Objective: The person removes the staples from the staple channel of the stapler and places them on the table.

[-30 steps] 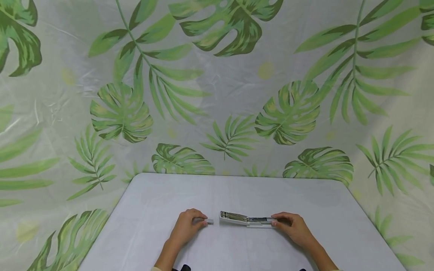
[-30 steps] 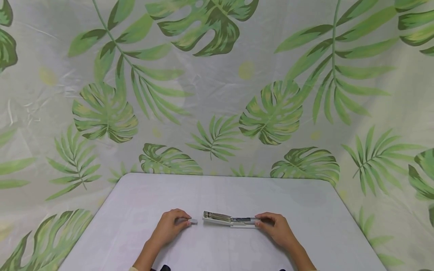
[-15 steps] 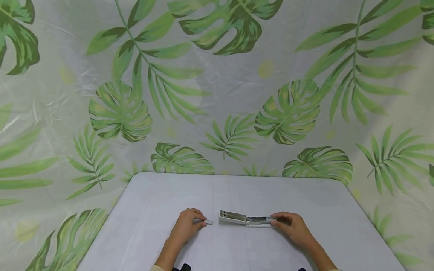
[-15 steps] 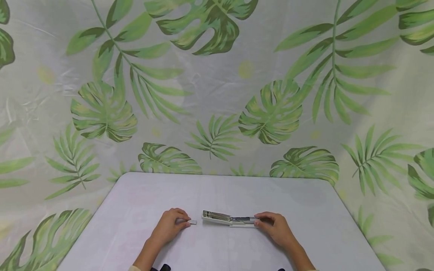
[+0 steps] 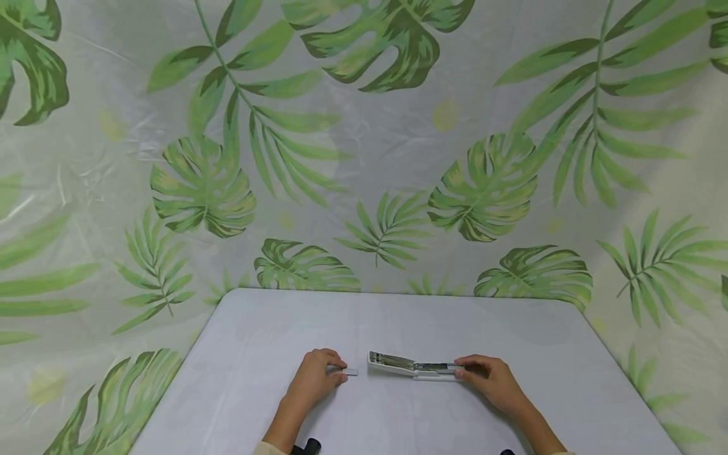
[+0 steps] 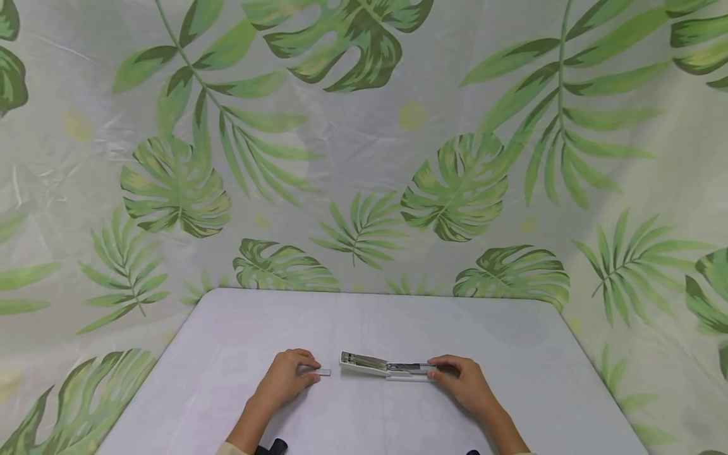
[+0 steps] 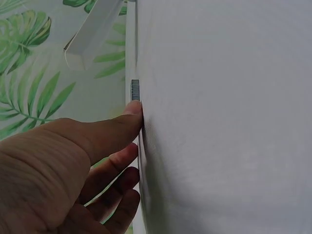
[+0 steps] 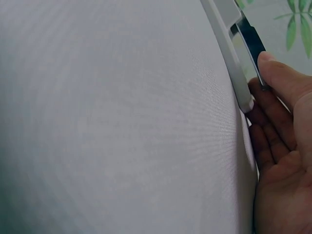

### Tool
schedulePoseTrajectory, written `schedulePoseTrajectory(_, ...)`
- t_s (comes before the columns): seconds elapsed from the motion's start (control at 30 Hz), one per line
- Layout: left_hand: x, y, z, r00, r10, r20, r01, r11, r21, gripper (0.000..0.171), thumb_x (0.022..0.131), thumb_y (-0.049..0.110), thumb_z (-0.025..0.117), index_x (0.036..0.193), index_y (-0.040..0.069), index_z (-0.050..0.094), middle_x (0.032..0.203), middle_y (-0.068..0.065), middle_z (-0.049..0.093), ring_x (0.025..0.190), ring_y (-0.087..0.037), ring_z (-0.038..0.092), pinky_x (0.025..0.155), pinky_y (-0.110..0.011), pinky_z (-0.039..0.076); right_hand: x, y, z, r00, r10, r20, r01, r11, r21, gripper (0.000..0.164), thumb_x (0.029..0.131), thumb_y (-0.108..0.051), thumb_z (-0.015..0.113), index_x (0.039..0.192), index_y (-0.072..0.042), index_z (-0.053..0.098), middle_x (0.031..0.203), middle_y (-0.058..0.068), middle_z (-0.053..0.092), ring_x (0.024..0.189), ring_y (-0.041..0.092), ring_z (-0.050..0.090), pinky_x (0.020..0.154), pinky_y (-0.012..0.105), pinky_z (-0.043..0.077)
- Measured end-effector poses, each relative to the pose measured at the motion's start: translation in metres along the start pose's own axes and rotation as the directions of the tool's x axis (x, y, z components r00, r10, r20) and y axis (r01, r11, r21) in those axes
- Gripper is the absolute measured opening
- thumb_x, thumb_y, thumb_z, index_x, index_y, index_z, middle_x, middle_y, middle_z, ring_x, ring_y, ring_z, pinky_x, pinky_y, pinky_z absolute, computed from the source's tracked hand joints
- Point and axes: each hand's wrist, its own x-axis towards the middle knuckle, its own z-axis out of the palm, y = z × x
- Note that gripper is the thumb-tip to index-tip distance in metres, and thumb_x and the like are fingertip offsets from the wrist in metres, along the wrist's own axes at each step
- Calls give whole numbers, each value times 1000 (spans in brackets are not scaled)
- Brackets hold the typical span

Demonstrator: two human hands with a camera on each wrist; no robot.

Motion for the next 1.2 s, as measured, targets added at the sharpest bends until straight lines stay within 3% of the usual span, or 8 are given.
schedulePoseTrajectory(0.37, 0, -3, 1, 1000, -11, 9, 11, 1000, -15, 18, 78, 17, 90, 94, 13, 83, 107, -5, 77, 105, -31, 68, 94, -53, 54, 0, -1, 0, 1000, -16, -5, 16, 1000, -3, 23, 90, -40, 80, 109, -28, 78, 113, -7, 77, 107, 3, 66, 93, 25, 53)
schedulePoseTrajectory(0.6, 2, 1, -3, 997, -44, 63, 48, 997, -60, 44, 82, 39, 87, 114, 11, 77, 113, -4, 76, 111, -26, 69, 98, -47, 55, 0, 0, 0, 1000, -9, -12, 9, 1000, -14, 23, 90, -41, 79, 109, -28, 78, 113, -7, 77, 106, 3, 66, 92, 25, 53)
schedulePoseTrajectory(0.8, 5, 9, -3, 999, 7, 37, -2, 993, -120, 53, 84, 49, 83, 122, 13, 73, 119, -1, 73, 114, -25, 68, 97, -48, 56, -1, 0, 0, 1000, -4, -5, 4, 1000, -12, 23, 90, -41, 79, 109, -29, 78, 113, -8, 76, 107, 3, 65, 93, 25, 52)
schedulePoseTrajectory(1.03, 12, 24, 1, 997, 74, -23, -76, 985, -152, 47, 86, 43, 83, 122, 15, 72, 120, 3, 72, 115, -21, 67, 98, -45, 56, 0, -1, 0, 1000, -14, -5, 14, 1000, -9, 23, 91, -41, 79, 110, -28, 78, 113, -8, 76, 107, 3, 65, 94, 26, 53)
schedulePoseTrajectory(1.2, 18, 33, 6, 996, 77, -48, -83, 986, -145, 47, 87, 45, 82, 123, 17, 73, 122, 4, 72, 118, -21, 66, 100, -46, 55, 0, 0, 1, 1000, -19, -5, 19, 1000, -15, 23, 91, -41, 78, 110, -29, 78, 114, -8, 76, 108, 3, 65, 95, 27, 53)
